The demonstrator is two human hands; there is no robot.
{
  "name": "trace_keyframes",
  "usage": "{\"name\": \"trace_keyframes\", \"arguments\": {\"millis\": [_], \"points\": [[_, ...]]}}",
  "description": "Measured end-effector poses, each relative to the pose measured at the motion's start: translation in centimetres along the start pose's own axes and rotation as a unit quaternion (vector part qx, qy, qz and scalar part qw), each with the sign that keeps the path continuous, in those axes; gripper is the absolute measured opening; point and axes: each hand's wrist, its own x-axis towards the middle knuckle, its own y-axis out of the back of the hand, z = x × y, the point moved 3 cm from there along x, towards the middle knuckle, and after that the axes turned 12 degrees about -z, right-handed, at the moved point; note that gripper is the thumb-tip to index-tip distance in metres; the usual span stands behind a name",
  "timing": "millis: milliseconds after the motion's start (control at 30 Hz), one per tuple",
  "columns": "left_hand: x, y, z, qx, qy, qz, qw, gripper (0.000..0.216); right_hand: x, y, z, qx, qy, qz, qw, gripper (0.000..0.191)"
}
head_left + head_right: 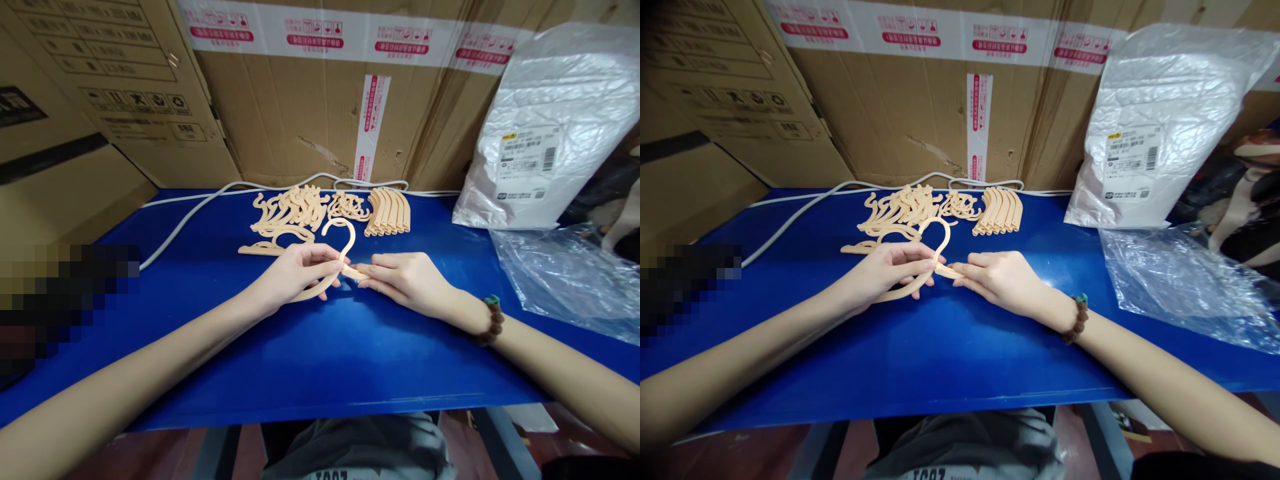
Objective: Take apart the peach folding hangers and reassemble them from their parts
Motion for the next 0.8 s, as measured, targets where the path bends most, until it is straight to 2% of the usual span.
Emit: {"name": "trace_keyframes", "arguments": {"millis": [133, 800], "points": [[-0.1, 0.0, 0.1, 0.000, -0.007, 0.006, 1.000, 0.020, 0.1, 0.1, -0.2, -0.002, -0.007, -0.007, 1.000, 0.046], [0.0, 0.1, -0.8, -0.072, 0.051, 0.042, 0.995, 0.027, -0.1, 0.3, -2.0, -0.002, -0.099, -0.032, 0.995, 0.042]]}}
